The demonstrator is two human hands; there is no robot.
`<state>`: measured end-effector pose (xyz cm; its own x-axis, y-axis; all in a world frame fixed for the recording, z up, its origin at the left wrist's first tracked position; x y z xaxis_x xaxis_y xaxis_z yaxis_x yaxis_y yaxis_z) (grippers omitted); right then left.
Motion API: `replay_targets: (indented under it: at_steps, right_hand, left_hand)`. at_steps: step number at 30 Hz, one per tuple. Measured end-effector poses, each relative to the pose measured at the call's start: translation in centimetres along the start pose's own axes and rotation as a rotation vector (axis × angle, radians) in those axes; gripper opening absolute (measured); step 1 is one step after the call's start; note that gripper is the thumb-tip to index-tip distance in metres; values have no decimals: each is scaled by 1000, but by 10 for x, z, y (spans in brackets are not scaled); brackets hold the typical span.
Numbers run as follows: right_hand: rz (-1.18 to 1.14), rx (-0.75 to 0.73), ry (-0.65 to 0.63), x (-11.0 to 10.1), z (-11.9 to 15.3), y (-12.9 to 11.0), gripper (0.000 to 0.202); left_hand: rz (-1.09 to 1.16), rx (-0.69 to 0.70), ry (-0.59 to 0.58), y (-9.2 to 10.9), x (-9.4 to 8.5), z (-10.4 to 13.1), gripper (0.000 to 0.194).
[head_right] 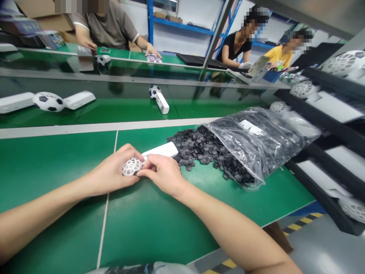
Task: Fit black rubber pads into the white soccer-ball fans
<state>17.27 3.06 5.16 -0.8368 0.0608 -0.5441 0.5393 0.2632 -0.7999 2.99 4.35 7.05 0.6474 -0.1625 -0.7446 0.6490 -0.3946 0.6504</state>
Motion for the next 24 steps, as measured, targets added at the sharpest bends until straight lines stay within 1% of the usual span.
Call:
replay_targets:
  at_steps: [4,6,8,10,11,13,15,18,21,23,24]
  right_hand:
    - [38,-6,-15,1,-1,-1,15]
    - [40,-50,-33,1,0,-5,16]
    - [15,-107,-39,-3,0,-8,15]
    - [6,-149,-8,-11,-1,-9,14]
    - [24,-165,22,-17,-2,-7,15]
    - [101,-185,72,-27,-5,0,15]
    - [199,-194,87,-33,-7,9,14]
    - [302,-206,60,-34,-8,20,13]
    - [346,-222,51,-32,-8,24,12]
    - [372,-228,51,-32,-8,25,11]
    - [386,-229,46,-32,-8,26,10]
  left_hand:
    - [22,21,66,3,2,2,27]
    - [69,11,84,2,2,4,29]
    - [129,-36,77,-1,0,5,32]
    - [161,-85,85,-7,-8,6,35]
    - [153,-103,108,-11,-15,4,36]
    - [100,-137,193,-22,-33,-3,36]
    - [36,-176,292,-38,-52,-19,35]
    - [-37,-227,427,-68,-74,-58,36]
    - [-114,-256,523,-95,-85,-102,35]
    - [-166,-260,558,-106,-87,-122,32]
    - [-194,-256,569,-109,-89,-128,33]
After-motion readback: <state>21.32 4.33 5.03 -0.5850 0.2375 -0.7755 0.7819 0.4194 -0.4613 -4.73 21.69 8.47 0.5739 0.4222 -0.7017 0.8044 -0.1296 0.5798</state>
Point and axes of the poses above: each hand's wrist, its own z-axis away from the middle knuckle, its own x-axis out of the palm, y = z × x, the point moved 4 cm from there along -z, towards the middle knuckle, and after that the axes turned 12 degrees about y, right-handed, at the moved point
